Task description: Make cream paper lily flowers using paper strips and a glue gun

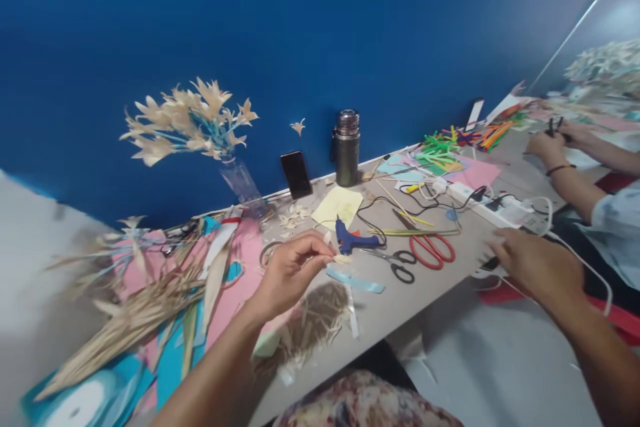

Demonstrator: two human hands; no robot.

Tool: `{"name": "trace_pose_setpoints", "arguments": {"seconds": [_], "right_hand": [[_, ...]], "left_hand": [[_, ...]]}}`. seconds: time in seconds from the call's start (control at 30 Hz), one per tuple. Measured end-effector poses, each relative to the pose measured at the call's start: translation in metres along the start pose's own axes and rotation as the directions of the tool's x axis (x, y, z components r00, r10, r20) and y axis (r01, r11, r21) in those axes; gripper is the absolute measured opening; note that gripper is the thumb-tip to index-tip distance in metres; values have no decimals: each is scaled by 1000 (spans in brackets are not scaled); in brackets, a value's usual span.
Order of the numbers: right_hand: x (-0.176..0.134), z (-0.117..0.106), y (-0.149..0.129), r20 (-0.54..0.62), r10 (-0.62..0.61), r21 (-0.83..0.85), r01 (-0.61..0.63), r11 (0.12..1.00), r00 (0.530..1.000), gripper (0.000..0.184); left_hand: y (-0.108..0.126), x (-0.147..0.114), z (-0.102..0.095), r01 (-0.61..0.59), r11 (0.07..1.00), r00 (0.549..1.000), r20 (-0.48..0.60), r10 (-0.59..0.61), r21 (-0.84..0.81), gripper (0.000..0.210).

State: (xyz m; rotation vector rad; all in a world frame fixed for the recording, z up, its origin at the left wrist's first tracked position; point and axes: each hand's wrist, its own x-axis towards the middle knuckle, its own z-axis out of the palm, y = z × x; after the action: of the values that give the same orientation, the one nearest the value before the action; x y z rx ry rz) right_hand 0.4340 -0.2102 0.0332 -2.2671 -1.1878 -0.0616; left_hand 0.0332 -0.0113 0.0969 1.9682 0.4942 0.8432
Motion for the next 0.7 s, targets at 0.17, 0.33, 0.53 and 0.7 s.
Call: {"name": "trace_pose_setpoints", "arguments": {"seconds": [0.17, 0.33, 0.53, 0.7], "right_hand": [[-12, 7, -55, 86, 51, 325, -76, 943, 995, 45], [-4, 53, -157, 424, -250, 719, -156, 677, 870, 39], [17, 101, -230, 551, -472, 823, -355, 443, 688, 46], [28, 111, -247, 634, -530, 772, -498, 394, 564, 49]], "left_hand": [[-1, -2, 5, -49, 997, 999, 6, 48, 53, 15], [-6, 0, 1, 39, 995, 998, 48, -34, -95, 16], [-16, 4, -12, 182, 951, 975, 168, -143, -248, 21], [-27, 11, -19, 214, 945, 959, 239, -154, -247, 20]]}}
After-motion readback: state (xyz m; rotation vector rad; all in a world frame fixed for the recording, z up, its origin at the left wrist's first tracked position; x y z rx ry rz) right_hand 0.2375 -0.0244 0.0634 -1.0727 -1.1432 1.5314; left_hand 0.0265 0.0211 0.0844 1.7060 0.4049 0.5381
